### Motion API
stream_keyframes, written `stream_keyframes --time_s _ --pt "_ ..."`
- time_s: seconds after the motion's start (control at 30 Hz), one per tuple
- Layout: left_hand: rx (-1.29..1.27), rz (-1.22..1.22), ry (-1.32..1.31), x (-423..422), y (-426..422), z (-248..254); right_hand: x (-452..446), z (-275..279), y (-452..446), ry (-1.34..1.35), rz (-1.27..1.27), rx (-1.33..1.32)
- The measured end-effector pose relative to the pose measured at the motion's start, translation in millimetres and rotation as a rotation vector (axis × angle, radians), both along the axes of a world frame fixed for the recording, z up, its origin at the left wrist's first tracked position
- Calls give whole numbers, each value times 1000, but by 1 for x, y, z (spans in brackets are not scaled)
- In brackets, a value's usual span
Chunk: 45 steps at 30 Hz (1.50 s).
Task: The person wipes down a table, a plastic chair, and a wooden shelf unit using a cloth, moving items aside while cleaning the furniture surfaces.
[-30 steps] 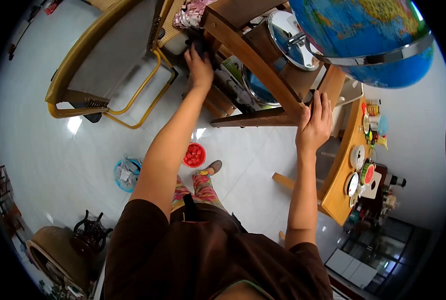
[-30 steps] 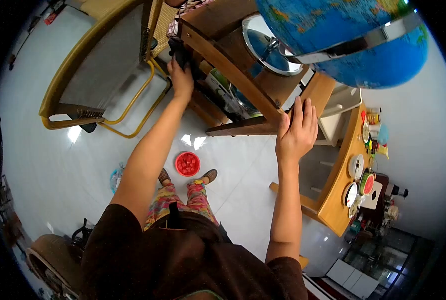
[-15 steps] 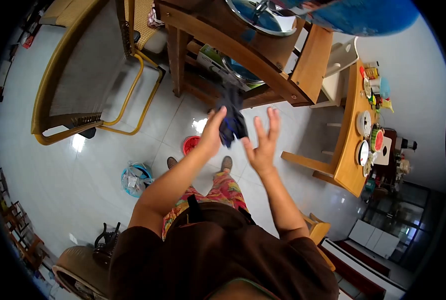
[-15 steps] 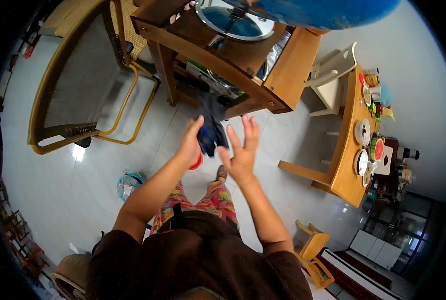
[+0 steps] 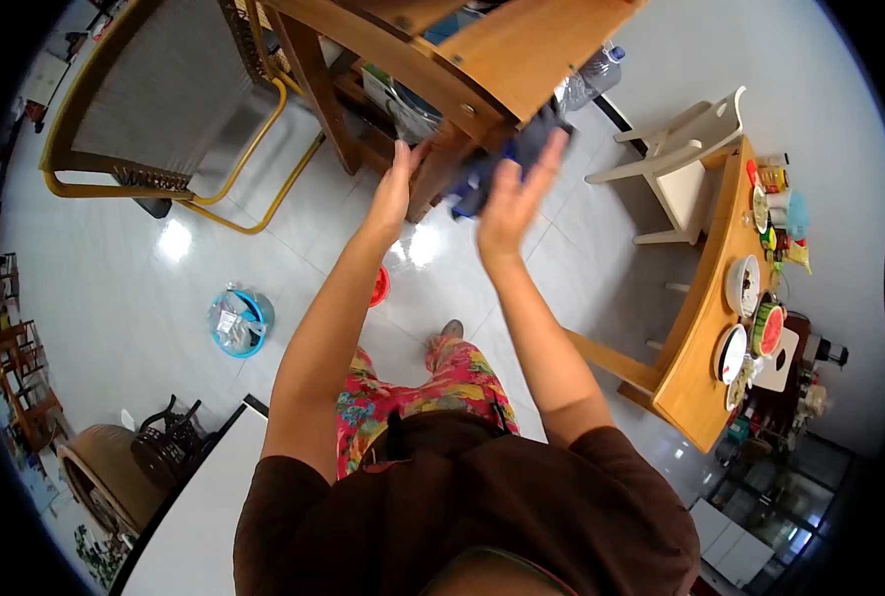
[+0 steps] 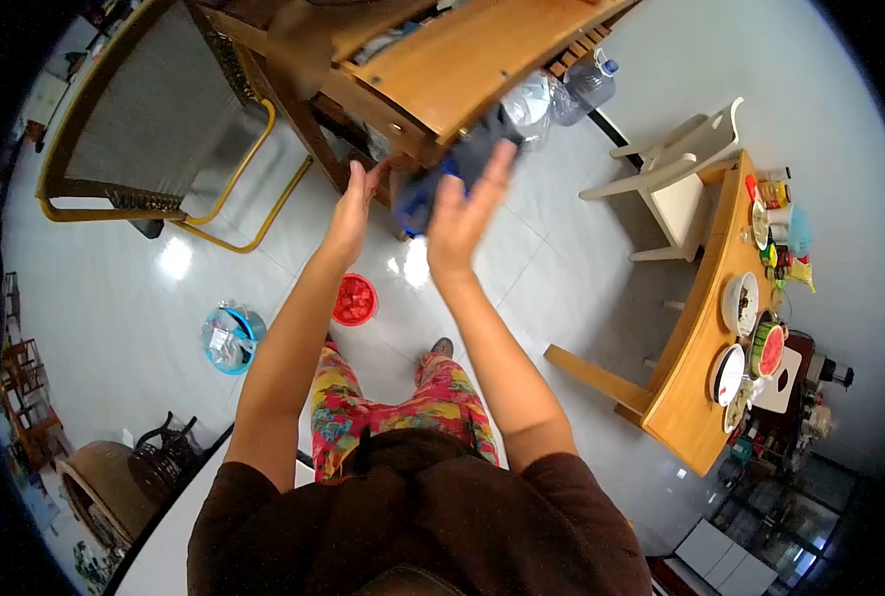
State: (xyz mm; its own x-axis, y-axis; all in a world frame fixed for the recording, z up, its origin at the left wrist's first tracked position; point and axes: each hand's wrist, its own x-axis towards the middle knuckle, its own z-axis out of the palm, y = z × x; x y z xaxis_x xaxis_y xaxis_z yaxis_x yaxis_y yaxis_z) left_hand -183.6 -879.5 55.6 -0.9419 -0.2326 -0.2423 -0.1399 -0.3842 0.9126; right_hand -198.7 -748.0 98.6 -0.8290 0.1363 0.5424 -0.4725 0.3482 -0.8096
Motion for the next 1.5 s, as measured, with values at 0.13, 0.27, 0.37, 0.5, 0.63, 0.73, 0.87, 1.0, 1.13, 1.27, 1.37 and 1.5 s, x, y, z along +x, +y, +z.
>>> stream_keyframes --time_s 0.13,0.27,0.37,0.5,0.63,0.73,0.87,1.0,1.13,1.27,1.37,1.5 --pt "134 -150 16 -11 -11 -22 -3 -67 -25 -59 47 111" --pt "67 -170 94 -16 -20 -46 4 -170 -13 -37 100 244" --pt "66 -177 130 -21 -26 -66 -5 -188 4 104 225 245" --pt "131 -239 279 -21 -24 -79 -34 -116 -20 559 75 145" --pt "100 -214 397 -26 -17 -94 -48 -167 -29 714 -47 268" --pt "-24 -200 577 -30 -12 -106 -41 -272 -21 678 -60 403" --pt "-152 -165 771 -39 -11 -122 -38 -396 4 716 26 622" --pt "-209 -49 796 -42 0 -135 -23 -375 -2 696 26 677" --pt "-289 77 855 -37 23 -134 -22 -376 3 716 20 624" --pt "-430 138 850 -38 39 -134 -12 -448 34 712 151 504" --pt "-559 176 862 -39 46 -139 8 -480 58 541 283 446" --pt "-761 234 844 -49 47 -169 -1 -490 66 56 22 -164"
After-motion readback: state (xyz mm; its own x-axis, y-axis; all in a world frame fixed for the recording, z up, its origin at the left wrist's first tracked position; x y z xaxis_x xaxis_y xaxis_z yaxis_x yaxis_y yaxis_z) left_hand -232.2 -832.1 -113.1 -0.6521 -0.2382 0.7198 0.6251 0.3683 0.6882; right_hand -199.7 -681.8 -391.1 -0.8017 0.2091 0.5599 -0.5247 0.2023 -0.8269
